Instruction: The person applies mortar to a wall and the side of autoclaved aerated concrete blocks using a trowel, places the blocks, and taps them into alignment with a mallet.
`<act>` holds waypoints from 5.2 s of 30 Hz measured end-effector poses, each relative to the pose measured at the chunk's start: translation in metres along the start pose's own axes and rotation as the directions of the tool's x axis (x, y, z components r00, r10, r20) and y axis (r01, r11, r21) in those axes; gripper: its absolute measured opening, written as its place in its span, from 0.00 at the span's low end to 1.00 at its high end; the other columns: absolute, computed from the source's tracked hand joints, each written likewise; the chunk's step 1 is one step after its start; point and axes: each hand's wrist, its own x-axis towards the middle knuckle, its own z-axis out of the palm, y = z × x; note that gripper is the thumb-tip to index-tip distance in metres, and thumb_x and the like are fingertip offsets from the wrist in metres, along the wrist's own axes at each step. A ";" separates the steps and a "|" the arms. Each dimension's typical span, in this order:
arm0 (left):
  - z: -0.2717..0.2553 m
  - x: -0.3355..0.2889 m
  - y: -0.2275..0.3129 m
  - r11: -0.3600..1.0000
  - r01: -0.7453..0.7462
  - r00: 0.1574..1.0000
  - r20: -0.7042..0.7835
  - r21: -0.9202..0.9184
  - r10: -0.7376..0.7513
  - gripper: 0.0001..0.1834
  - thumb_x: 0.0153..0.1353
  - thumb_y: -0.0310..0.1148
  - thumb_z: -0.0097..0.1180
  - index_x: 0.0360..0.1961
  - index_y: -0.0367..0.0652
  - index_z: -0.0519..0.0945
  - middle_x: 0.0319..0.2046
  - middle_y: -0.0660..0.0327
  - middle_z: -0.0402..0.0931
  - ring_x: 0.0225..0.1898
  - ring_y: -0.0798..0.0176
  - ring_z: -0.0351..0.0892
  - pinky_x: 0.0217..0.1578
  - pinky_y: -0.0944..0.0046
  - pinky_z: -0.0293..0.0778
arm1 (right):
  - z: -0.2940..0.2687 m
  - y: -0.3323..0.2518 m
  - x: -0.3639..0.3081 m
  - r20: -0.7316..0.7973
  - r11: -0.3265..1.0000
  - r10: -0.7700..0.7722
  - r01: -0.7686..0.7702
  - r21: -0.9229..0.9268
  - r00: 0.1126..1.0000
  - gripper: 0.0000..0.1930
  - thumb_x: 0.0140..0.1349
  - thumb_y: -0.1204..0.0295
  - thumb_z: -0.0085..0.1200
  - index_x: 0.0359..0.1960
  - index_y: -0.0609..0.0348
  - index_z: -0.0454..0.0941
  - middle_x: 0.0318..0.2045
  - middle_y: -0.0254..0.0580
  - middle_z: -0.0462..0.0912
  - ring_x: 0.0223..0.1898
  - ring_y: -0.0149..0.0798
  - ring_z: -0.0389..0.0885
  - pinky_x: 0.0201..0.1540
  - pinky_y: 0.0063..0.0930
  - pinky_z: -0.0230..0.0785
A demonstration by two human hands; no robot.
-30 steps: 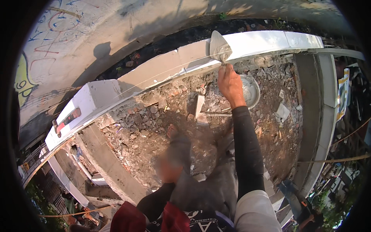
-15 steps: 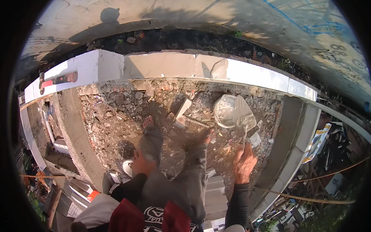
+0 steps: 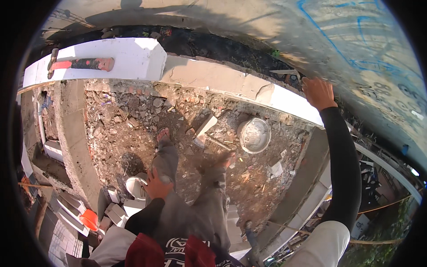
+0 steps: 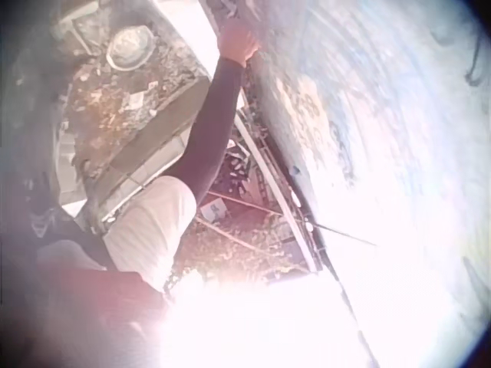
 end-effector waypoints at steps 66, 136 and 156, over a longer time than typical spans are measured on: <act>0.045 -0.047 0.034 0.958 -0.031 0.999 -0.033 0.284 0.042 0.62 0.40 0.54 0.75 0.76 0.49 0.59 0.70 0.49 0.65 0.66 0.42 0.69 0.58 0.37 0.68 | 0.232 -0.216 -0.118 0.069 -0.364 0.486 0.130 0.922 0.871 0.23 0.79 0.59 0.48 0.65 0.65 0.70 0.35 0.40 0.80 0.34 0.34 0.78 0.38 0.31 0.74; 0.107 -0.075 0.076 0.824 0.003 0.997 -0.068 0.567 0.044 0.66 0.37 0.59 0.77 0.77 0.52 0.57 0.72 0.51 0.63 0.69 0.45 0.68 0.60 0.40 0.69 | 0.556 -0.256 -0.291 0.442 -0.498 0.249 -0.278 0.822 0.862 0.29 0.71 0.50 0.58 0.58 0.67 0.81 0.36 0.42 0.88 0.36 0.31 0.81 0.45 0.31 0.75; 0.073 -0.059 0.068 0.931 -0.039 0.997 -0.042 0.363 0.058 0.64 0.38 0.57 0.77 0.77 0.51 0.58 0.72 0.47 0.63 0.68 0.41 0.68 0.58 0.38 0.69 | 0.282 -0.041 -0.123 -0.494 0.821 0.413 -0.079 0.565 0.765 0.17 0.68 0.58 0.61 0.57 0.41 0.82 0.39 0.33 0.80 0.43 0.41 0.81 0.47 0.44 0.73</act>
